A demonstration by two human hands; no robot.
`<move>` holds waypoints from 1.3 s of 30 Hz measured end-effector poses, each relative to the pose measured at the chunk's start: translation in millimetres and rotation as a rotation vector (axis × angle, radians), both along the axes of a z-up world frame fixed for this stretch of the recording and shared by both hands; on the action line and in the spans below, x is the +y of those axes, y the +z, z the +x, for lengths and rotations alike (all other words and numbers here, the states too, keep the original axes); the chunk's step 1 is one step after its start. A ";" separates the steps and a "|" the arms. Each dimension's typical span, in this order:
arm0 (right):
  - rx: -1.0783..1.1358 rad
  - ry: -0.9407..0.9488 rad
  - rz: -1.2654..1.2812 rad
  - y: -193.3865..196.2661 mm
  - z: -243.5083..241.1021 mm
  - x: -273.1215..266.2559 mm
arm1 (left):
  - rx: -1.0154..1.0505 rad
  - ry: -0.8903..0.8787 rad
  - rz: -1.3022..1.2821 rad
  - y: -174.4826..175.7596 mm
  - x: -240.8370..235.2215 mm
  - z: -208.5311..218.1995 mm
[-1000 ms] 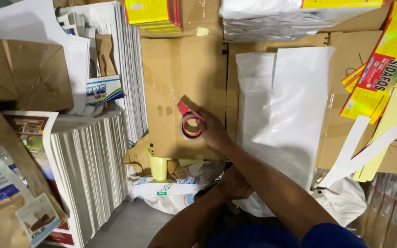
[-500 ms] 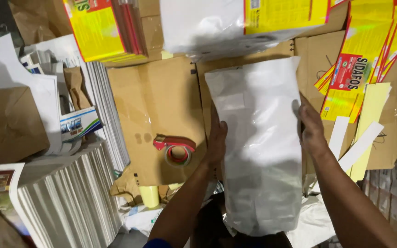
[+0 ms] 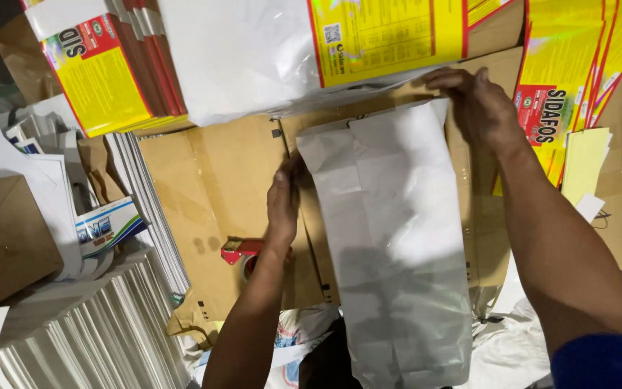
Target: The person wraps several stacks of yellow printed materials in white paper, using their hands to fold the paper around the stacks and then applying tape from a handheld dispenser to secure the packaging. Another person briefly assists by holding the paper in place.
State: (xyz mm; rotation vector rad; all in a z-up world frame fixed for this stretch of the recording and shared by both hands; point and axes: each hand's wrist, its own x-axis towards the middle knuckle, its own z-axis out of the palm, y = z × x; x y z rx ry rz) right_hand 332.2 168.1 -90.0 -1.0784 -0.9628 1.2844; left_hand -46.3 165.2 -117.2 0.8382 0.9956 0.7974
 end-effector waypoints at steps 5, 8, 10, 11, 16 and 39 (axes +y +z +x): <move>0.058 -0.021 -0.131 -70.4 -4.2 41.1 | -0.115 0.107 0.053 0.2 -9.5 22.5; 0.344 -0.087 -0.184 -48.1 -21.4 48.7 | -0.202 0.102 0.165 13.1 -14.8 36.9; 0.452 -0.148 -0.190 -62.3 -14.4 46.0 | -0.243 0.104 0.138 16.0 -18.4 41.2; 0.560 -0.210 -0.195 -70.3 -12.8 44.4 | -0.284 0.105 0.112 17.7 -21.2 41.9; 0.401 -0.540 -0.028 -54.3 -2.4 24.7 | -0.120 0.010 0.227 18.1 -44.1 29.4; -0.312 -0.070 -0.183 -1.5 -40.8 -121.8 | 0.019 -0.039 0.340 -0.4 -54.9 10.3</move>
